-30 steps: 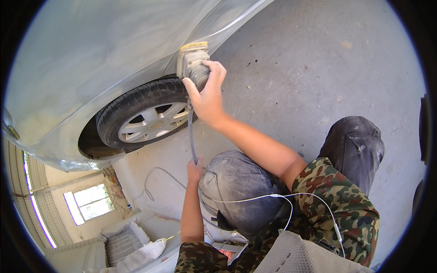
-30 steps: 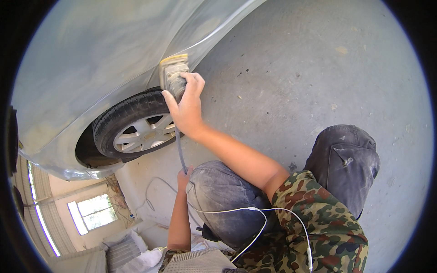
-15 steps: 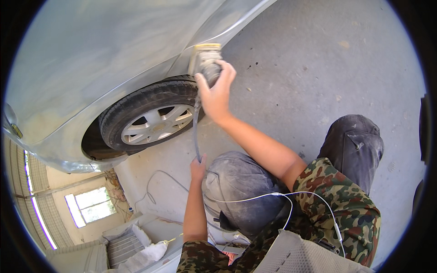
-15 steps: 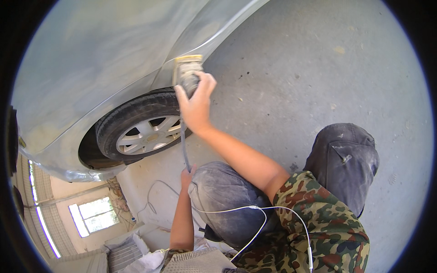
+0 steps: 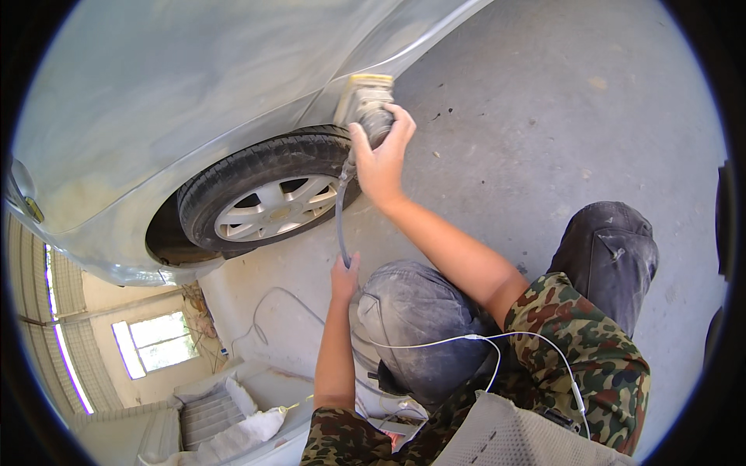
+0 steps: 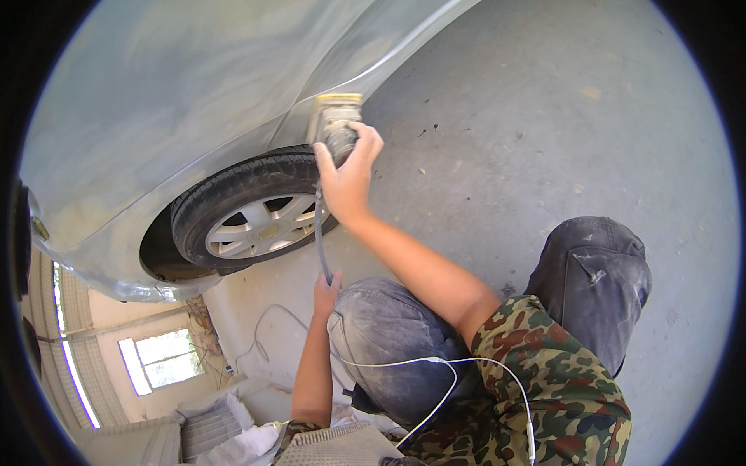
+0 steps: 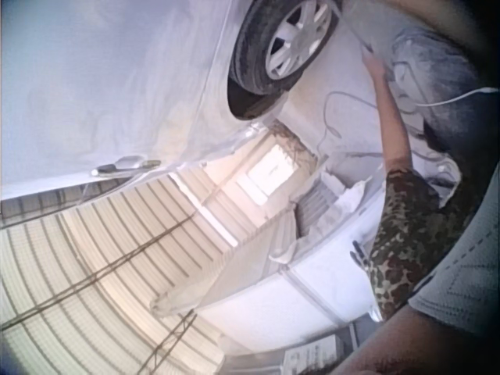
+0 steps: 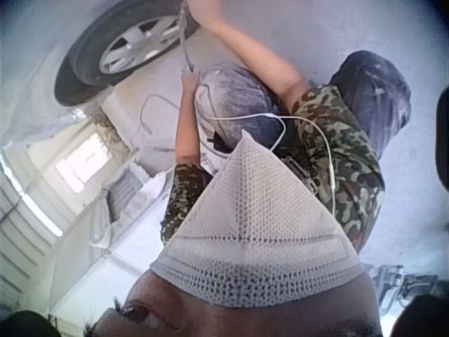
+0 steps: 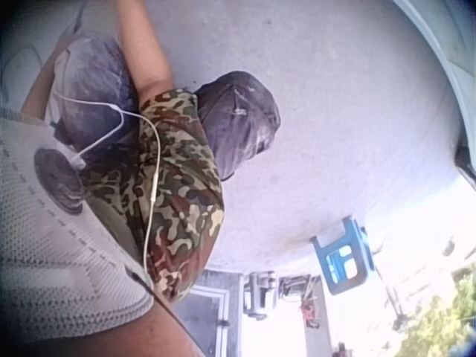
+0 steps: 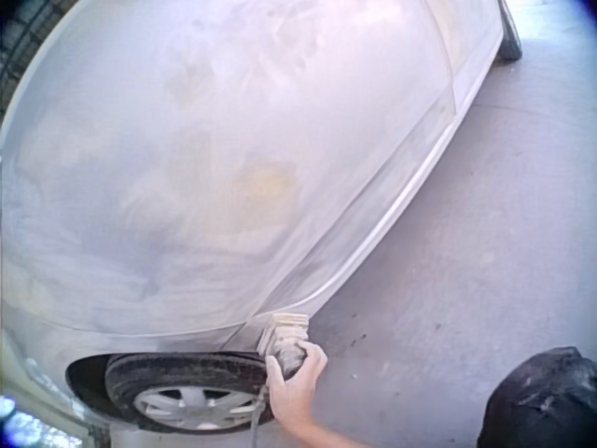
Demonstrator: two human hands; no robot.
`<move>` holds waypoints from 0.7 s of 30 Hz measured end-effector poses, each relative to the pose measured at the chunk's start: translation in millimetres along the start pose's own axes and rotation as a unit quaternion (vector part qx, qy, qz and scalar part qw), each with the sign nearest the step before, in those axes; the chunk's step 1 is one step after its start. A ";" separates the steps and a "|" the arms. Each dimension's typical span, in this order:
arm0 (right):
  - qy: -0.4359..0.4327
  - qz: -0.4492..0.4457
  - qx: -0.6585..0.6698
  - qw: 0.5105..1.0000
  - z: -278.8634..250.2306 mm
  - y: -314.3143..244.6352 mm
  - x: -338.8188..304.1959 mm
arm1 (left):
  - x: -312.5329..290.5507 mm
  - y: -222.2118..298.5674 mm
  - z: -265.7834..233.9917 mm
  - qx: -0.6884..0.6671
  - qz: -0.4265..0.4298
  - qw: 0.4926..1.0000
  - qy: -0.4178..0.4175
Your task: The person uses a pneumatic sander to smooth the surface of a white car door. They move the sander across the door panel, around the handle, and along the edges, while occasionally touching the surface with the left hand to check progress.
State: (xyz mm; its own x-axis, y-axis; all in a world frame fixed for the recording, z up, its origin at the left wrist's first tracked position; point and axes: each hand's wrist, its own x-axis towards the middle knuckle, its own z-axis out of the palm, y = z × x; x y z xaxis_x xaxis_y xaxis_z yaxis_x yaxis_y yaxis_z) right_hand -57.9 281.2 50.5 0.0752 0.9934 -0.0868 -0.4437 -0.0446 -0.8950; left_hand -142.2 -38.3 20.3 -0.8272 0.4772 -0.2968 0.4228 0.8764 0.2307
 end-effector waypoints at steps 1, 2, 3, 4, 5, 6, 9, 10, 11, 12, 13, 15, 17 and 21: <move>0.018 0.022 0.008 1.000 -1.7 2.0 2.6 | 2.1 0.4 -0.7 -0.003 0.002 1.000 0.006; 0.000 0.022 -0.002 1.000 -3.8 4.1 4.7 | 4.1 0.4 -2.4 -0.005 0.004 1.000 0.011; -0.006 0.023 -0.006 1.000 -4.0 5.6 5.1 | 5.7 -0.3 -5.3 -0.001 0.000 1.000 0.009; -0.004 0.040 -0.008 0.999 -4.4 6.4 4.1 | 7.3 -1.6 -9.3 0.003 -0.004 1.000 0.007; -0.031 0.034 -0.011 0.999 -3.7 6.7 1.7 | 8.7 -3.1 -13.0 0.004 -0.026 1.000 -0.001; -0.049 0.010 -0.009 0.999 -1.6 5.4 -2.8 | 9.3 -5.1 -16.3 0.010 0.000 1.000 0.006; -0.078 -0.020 0.000 0.997 3.1 -1.3 -17.9 | 7.8 -11.7 -19.8 0.014 0.005 1.000 0.005; -0.089 -0.018 0.003 0.996 4.4 -3.4 -21.1 | 5.4 -13.5 -18.1 0.013 -0.007 1.000 0.001; -0.094 -0.020 0.005 0.995 4.8 -5.5 -23.6 | 3.6 -14.9 -16.2 -0.001 -0.010 1.000 0.003; -0.103 -0.011 0.003 0.995 5.0 -6.7 -24.0 | 2.0 -15.6 -13.9 0.016 -0.008 1.000 -0.002; -0.106 -0.006 0.002 0.994 4.8 -7.3 -23.1 | 0.1 -15.8 -11.7 0.021 0.003 1.000 -0.002; -0.102 -0.004 0.004 0.995 3.8 -6.1 -17.5 | 0.7 -14.2 -9.7 0.031 0.004 0.999 -0.005; -0.094 -0.005 0.012 0.996 3.3 -3.1 -10.7 | 5.1 -10.9 -11.2 0.040 -0.051 0.997 -0.028; -0.063 -0.018 0.025 0.998 3.4 2.0 -4.3 | 14.6 -4.8 -14.8 0.033 0.010 0.999 0.002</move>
State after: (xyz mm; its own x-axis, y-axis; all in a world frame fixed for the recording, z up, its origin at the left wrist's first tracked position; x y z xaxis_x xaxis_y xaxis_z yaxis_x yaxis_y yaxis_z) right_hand -62.2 277.2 50.5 -0.0194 0.9998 0.0027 -0.4867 -0.0070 -0.8735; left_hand -161.8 -36.5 28.6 -0.8199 0.4940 -0.2893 0.4620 0.8694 0.1752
